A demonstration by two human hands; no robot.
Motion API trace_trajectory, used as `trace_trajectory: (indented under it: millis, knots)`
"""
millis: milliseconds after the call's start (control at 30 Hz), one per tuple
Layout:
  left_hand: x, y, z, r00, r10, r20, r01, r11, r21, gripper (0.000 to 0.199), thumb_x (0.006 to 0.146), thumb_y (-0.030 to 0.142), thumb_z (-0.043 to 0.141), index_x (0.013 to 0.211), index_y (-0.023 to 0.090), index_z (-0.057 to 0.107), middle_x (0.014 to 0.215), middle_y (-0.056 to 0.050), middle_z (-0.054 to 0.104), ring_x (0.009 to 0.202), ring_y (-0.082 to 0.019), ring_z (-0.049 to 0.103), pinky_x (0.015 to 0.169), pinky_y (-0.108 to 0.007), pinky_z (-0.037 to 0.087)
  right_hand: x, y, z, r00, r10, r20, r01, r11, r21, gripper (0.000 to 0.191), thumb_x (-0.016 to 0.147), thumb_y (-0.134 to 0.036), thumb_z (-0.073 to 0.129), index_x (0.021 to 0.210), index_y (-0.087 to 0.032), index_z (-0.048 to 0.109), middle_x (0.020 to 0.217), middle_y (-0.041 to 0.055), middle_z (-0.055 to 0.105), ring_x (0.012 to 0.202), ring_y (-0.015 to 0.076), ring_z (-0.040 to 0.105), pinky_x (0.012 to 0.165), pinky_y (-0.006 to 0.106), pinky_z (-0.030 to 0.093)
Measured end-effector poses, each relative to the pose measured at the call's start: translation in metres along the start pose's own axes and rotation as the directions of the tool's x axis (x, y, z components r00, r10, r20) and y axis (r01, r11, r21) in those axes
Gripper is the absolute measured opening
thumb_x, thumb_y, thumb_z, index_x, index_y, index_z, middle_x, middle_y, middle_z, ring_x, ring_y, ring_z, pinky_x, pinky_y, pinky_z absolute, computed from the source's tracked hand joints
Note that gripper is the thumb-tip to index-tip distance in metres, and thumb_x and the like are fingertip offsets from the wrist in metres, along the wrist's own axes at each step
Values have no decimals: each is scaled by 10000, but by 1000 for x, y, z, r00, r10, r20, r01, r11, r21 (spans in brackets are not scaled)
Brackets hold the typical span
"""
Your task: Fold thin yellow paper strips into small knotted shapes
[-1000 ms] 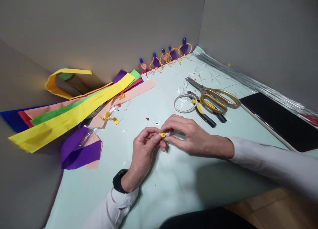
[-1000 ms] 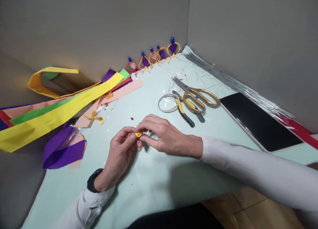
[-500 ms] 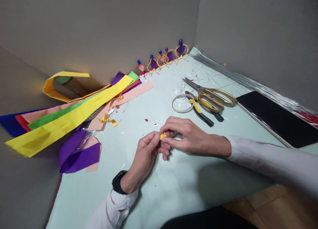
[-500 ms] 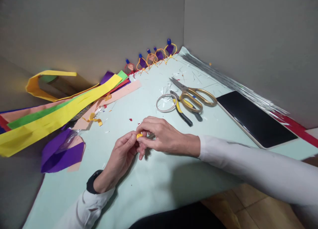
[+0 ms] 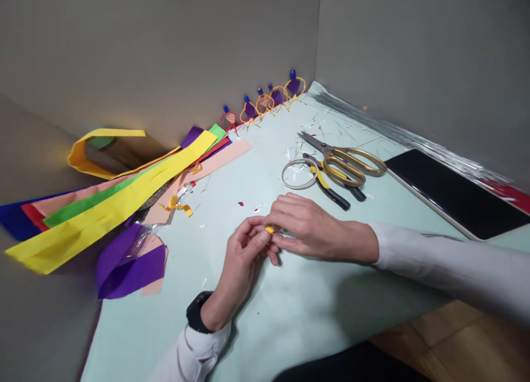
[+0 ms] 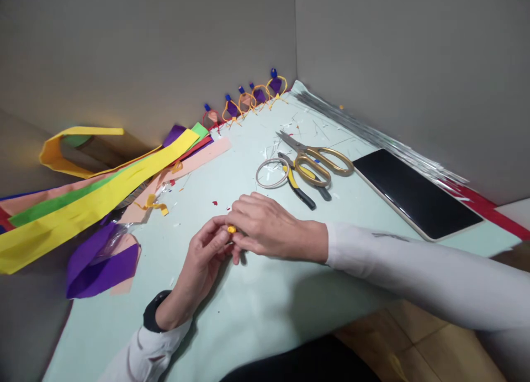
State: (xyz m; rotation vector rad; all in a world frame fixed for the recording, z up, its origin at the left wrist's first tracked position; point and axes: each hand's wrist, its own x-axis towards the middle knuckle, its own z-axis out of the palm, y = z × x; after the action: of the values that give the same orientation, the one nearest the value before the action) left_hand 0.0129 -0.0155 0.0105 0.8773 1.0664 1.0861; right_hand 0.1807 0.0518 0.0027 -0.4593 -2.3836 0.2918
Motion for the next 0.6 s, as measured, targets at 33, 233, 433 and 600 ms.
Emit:
trace_trajectory:
  millis: [33,233,433,600]
  knots:
    - [0,-1,0,1000,10,-9,-10,999,36,212,840,290,689,987,156,615,710,9,610,558,-107,573,549,-236,491,0,-1,0,999,-20,29,22,998,-58,170,923,-218,546,1047,-118,606,845,76,610,785,206,501,721,336,387]
    - [2,-3,-4,1000,-2,-23,5,993,121,196,820,279,706,942,166,602,695,18,608,511,-87,536,529,-216,454,4,-5,-2,987,-80,142,107,976,-189,146,943,-224,523,856,-142,607,810,45,608,756,185,487,708,329,346]
    - [2,-1,-2,1000,-3,-27,6,994,106,257,779,300,735,946,161,599,688,19,591,494,-79,506,478,-197,428,6,-8,-7,980,-32,194,56,991,-119,142,917,-244,567,998,-136,609,937,42,640,820,181,509,759,329,365]
    - [2,-3,-2,1000,13,-15,-11,991,134,289,795,338,720,991,161,602,702,8,616,501,-89,530,503,-213,464,11,-13,-16,959,17,282,0,998,-63,213,909,-231,550,1095,-135,591,960,48,646,830,177,534,779,314,374]
